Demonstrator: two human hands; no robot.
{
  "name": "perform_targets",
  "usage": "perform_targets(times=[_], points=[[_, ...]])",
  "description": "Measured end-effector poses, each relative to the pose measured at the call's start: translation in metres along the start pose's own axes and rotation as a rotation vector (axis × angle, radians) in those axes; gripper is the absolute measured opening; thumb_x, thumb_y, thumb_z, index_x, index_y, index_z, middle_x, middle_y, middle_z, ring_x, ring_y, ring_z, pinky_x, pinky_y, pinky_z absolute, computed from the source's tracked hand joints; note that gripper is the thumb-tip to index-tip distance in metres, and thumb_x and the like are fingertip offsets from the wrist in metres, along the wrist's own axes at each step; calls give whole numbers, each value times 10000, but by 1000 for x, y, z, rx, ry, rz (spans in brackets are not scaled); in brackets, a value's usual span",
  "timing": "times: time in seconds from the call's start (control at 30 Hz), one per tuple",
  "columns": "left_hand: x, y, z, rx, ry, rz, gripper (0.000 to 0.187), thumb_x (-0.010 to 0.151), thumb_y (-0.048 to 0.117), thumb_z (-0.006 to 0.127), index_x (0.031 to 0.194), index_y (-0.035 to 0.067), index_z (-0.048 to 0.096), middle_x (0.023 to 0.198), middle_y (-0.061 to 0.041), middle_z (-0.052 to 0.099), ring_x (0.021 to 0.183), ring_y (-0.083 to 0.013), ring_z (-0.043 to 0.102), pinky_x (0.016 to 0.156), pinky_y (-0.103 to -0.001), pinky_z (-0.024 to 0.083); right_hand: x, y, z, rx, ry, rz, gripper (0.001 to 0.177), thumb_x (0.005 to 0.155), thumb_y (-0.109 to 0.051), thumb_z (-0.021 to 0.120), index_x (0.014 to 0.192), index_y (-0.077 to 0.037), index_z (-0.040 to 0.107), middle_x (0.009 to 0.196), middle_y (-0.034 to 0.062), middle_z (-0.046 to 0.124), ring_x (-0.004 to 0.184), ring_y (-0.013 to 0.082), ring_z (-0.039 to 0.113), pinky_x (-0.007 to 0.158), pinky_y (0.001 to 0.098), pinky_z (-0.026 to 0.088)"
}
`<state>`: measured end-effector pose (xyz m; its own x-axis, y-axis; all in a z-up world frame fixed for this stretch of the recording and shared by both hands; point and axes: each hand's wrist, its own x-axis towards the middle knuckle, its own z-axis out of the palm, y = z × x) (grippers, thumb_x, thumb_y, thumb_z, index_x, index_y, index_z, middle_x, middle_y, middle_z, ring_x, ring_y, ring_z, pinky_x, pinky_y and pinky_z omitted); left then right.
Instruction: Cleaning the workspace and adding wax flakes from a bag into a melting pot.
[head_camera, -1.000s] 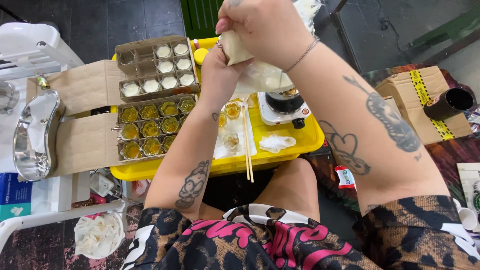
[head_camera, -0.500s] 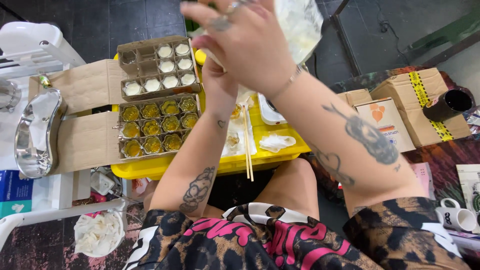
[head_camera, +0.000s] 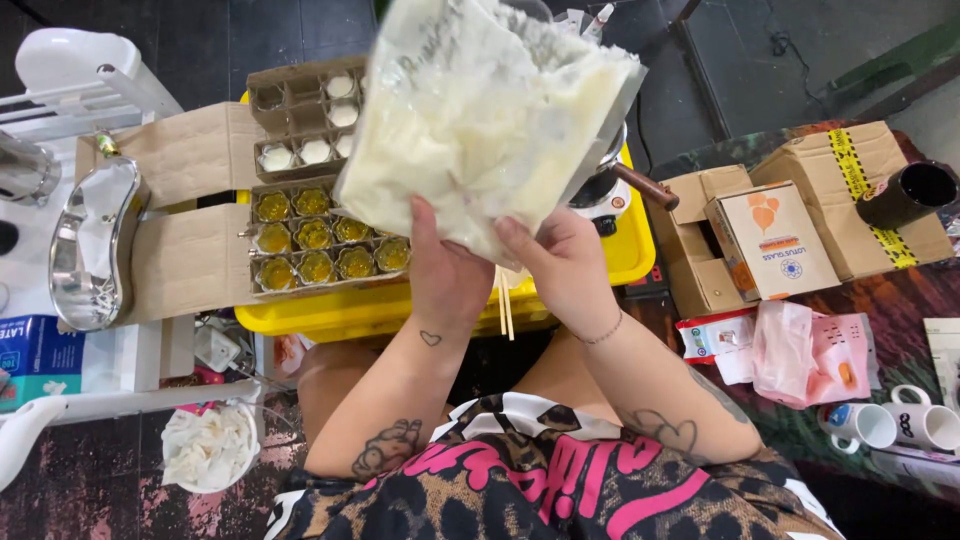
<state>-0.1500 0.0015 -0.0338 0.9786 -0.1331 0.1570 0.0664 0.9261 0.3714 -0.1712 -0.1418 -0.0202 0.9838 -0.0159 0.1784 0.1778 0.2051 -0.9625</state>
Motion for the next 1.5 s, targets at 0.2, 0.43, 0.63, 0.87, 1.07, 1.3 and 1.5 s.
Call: perform_targets(times=[0.2, 0.43, 0.63, 0.87, 1.07, 1.3, 1.5], points=[[-27, 21, -29, 153, -59, 102, 699, 1035, 427, 657, 1574, 88, 369, 1544, -75, 496, 1450, -271, 472, 1252, -472, 382, -9, 25, -22, -21, -161, 48, 173, 1006, -52, 703, 1166, 9, 725, 1059, 35, 749, 944, 91, 658, 860, 259, 539], [-57, 40, -8, 107, 32, 119, 710, 976, 327, 779, 1537, 84, 418, 1486, -61, 553, 1386, -257, 536, 1198, -471, 436, -37, 11, -2, 536, -218, 279, 225, 1005, -81, 676, 1204, 19, 707, 1203, 86, 743, 1115, 166, 689, 1013, 345, 535], [-67, 42, 0, 219, 120, 126, 708, 965, 384, 758, 1521, 102, 421, 1471, -55, 542, 1363, -265, 535, 1156, -481, 453, -40, -5, 8, 375, -263, 370, 246, 921, -48, 730, 1160, -7, 694, 1088, 71, 744, 973, 159, 702, 883, 327, 565], [-84, 29, -66, 203, 123, 122, 705, 962, 431, 751, 1479, 61, 445, 1438, -70, 562, 1334, -252, 549, 1136, -457, 464, -45, -9, 12, 122, -410, 358, 261, 857, 3, 800, 1098, -12, 701, 913, 29, 730, 734, 118, 662, 639, 284, 565], [-88, 39, -37, 599, -183, -5, 665, 904, 162, 873, 1425, 22, 485, 1315, -62, 616, 1178, -216, 604, 987, -400, 529, -50, -5, 4, 40, -329, 350, 174, 865, 2, 790, 1031, 2, 738, 884, 24, 744, 725, 107, 680, 602, 278, 575], [-89, 20, -80, 873, -95, 129, 474, 953, 136, 804, 1361, 16, 595, 1287, -51, 657, 1162, -187, 620, 1028, -340, 534, -53, 9, -7, -92, -356, 153, 196, 901, -42, 782, 1095, -29, 750, 924, 3, 750, 770, 92, 660, 669, 262, 551], [-83, 6, -80, 506, -3, -29, 393, 991, 104, 751, 1343, 50, 585, 1259, -64, 650, 1152, -208, 623, 974, -355, 552, -47, -19, -8, -509, -329, -315, 246, 884, -136, 822, 1106, -53, 755, 1054, 31, 761, 955, 142, 712, 843, 310, 567]])
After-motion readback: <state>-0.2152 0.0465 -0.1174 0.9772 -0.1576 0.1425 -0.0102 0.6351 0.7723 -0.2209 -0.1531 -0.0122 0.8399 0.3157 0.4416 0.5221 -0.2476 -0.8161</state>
